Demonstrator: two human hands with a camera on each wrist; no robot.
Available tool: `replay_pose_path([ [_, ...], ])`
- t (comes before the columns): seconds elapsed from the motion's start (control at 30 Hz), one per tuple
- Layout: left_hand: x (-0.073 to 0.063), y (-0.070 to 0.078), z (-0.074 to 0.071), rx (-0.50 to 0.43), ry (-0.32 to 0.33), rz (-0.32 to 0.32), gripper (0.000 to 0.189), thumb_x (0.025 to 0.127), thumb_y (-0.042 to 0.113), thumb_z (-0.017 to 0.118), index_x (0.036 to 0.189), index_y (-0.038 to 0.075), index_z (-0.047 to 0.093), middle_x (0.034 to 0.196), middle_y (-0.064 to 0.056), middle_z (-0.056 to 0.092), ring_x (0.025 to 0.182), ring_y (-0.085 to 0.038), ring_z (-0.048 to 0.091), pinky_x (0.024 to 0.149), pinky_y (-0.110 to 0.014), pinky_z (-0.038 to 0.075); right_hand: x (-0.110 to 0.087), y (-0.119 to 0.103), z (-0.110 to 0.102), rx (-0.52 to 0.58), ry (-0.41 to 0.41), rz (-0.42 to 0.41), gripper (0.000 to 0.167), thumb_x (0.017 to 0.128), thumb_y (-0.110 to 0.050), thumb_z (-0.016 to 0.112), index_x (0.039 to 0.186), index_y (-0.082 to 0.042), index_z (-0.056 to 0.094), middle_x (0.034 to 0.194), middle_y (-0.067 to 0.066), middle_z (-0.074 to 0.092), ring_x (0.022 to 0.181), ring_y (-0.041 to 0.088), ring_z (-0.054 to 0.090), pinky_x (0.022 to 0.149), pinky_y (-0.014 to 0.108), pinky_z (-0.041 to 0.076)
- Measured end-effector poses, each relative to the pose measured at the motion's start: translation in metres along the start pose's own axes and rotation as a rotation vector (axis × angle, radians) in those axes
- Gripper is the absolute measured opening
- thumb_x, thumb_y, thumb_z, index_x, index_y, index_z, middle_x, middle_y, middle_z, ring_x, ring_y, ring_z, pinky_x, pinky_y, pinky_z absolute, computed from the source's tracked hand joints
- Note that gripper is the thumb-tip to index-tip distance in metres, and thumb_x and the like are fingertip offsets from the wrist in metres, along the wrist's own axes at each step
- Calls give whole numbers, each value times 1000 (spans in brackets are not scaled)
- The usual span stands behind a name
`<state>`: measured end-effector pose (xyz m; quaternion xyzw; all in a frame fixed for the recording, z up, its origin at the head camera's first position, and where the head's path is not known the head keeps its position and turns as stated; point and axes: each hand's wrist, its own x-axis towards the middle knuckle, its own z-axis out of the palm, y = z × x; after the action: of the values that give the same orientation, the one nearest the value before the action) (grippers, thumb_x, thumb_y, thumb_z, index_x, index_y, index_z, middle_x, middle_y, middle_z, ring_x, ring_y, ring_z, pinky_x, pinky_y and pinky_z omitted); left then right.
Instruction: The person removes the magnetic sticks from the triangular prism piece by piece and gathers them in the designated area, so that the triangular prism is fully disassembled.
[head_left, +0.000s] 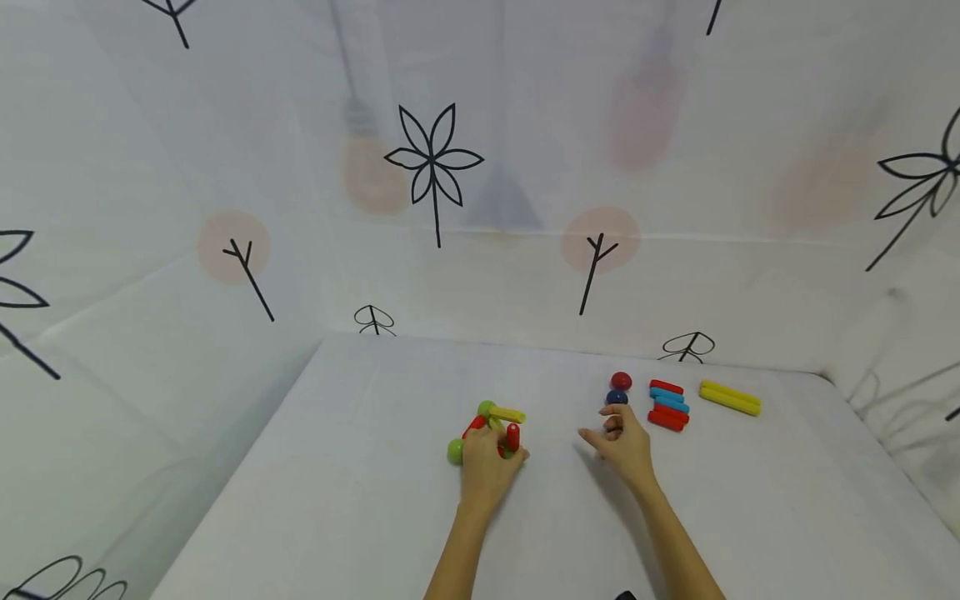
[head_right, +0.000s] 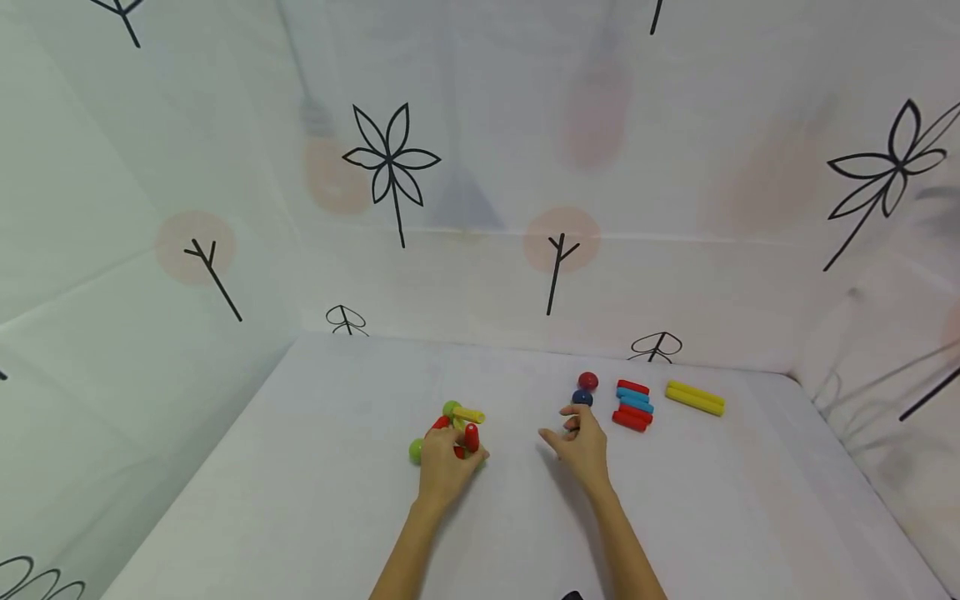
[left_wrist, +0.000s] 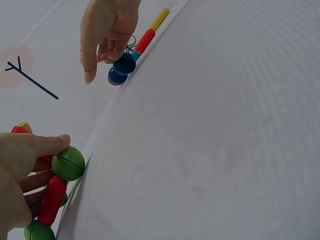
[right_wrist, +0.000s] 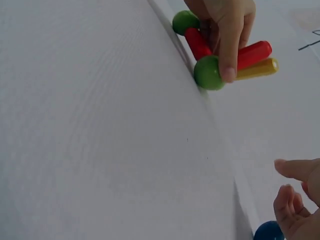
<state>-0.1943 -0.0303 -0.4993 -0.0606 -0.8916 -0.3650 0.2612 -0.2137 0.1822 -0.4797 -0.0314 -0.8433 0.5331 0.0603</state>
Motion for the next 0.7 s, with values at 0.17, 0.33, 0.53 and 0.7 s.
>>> replay_pose_path([
  [0.17, -1, -1, 0, 59, -3, 25, 27, 62, 21, 86, 75, 5, 69, 74, -2, 62, 78, -21, 57, 82, -39, 41, -4, -10, 13, 7, -35, -95, 45, 81, -17, 74, 115, 0, 51, 93, 16, 51, 65, 13, 51, 53, 19, 48],
  [0.33, -1, 0, -2, 87, -36, 32, 29, 62, 22, 87, 77, 3, 70, 78, -3, 64, 82, -21, 60, 85, -40, 40, -10, -22, 32, 9, -47, -262, 41, 83, -17, 72, 119, -3, 59, 101, 20, 59, 72, 18, 59, 60, 22, 51],
  [0.53, 3, 0, -5, 80, -120, 81, 26, 62, 21, 86, 74, 5, 70, 75, 0, 66, 77, -16, 60, 79, -38, 39, -16, -40, 49, 20, -68, -451, 39, 87, -14, 66, 124, -5, 59, 110, 19, 57, 77, 19, 57, 63, 24, 51],
  [0.7, 5, -1, -8, 72, -178, 135, 24, 60, 18, 86, 72, 5, 70, 73, 2, 67, 77, -13, 62, 82, -39, 41, -19, -47, 57, -13, -158, -516, 36, 89, -15, 64, 122, -4, 61, 115, 18, 53, 75, 13, 53, 60, 23, 49],
])
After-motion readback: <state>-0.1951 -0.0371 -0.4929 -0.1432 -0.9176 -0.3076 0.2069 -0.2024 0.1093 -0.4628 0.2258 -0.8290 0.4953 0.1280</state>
